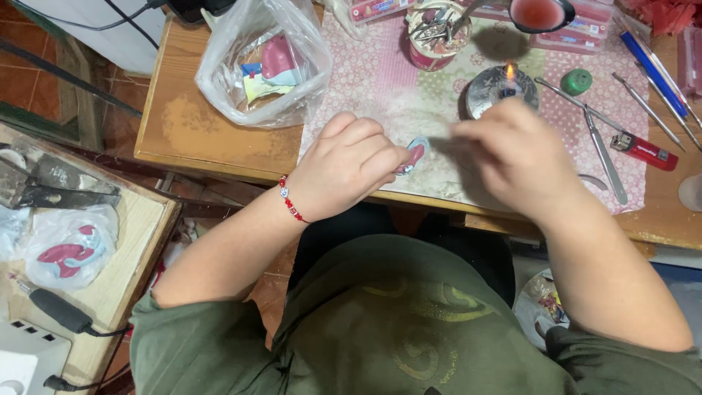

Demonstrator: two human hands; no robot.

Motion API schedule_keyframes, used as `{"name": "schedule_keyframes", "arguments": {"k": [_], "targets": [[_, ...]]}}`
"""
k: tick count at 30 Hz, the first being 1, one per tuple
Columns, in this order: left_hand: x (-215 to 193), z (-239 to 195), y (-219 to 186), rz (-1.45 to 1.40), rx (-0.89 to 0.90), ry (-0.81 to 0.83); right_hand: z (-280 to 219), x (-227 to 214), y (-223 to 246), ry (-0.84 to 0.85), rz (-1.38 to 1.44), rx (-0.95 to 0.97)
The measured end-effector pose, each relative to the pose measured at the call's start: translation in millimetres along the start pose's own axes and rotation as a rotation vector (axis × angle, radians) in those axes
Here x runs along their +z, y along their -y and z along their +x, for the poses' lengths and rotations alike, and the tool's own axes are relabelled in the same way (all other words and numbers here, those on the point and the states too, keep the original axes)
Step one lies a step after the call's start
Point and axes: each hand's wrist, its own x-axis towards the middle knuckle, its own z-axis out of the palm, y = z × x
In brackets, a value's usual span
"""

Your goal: The person repairs a pink and blue denture by heating a metal wire over a small flame and inserting it into the denture. They use pliers to cut and bend the wire, then use a metal tool to press and adjust the wire within the denture. The person also retrieves tools from a drawer and handles a small cloth.

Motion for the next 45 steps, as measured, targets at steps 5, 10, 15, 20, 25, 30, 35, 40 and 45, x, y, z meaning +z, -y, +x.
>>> {"name": "schedule_keyframes", "arguments": {"k": [5, 10, 15, 20, 25, 30, 35, 40, 45], "targets": [[-26.3, 6.6, 3.3, 0.053, 0.006, 0.071, -36.0, -32.7, -9.6, -0.157, -0.047, 0.092], [-36.2, 28.9, 11.9, 0.146, -0.033, -0.034, -77.6, -41.1, -25.8, -0.262, -0.021, 0.523], [-8.7, 83.7, 23.9, 0.01, -0.192, 0.036, -55.4, -31.8, -11.1, -0.074, -0.118, 0.724], [61.8, 117.9, 59.7, 0.214, -0.382, 0.415, -31.3, -9.8, -4.7, 0.01, -0.271, 0.609], [70.7, 123.4, 73.0, 0.205, -0.413, 0.455, -27.4, 0.9, -4.9, -0.081, -0.279, 0.648], [59.5, 124.8, 69.4, 0.11, -0.433, 0.457, -21.0, 5.3, -7.4, -0.096, -0.224, 0.741], [48.6, 120.3, 65.0, 0.088, -0.474, 0.507, -19.3, 7.3, -12.2, -0.086, -0.214, 0.755], [48.2, 117.0, 65.0, 0.107, -0.453, 0.49, -15.6, 12.8, -16.0, -0.154, -0.242, 0.709], [50.2, 114.0, 63.0, 0.142, -0.443, 0.445, -12.7, 14.3, -17.6, -0.187, -0.28, 0.64]]}}
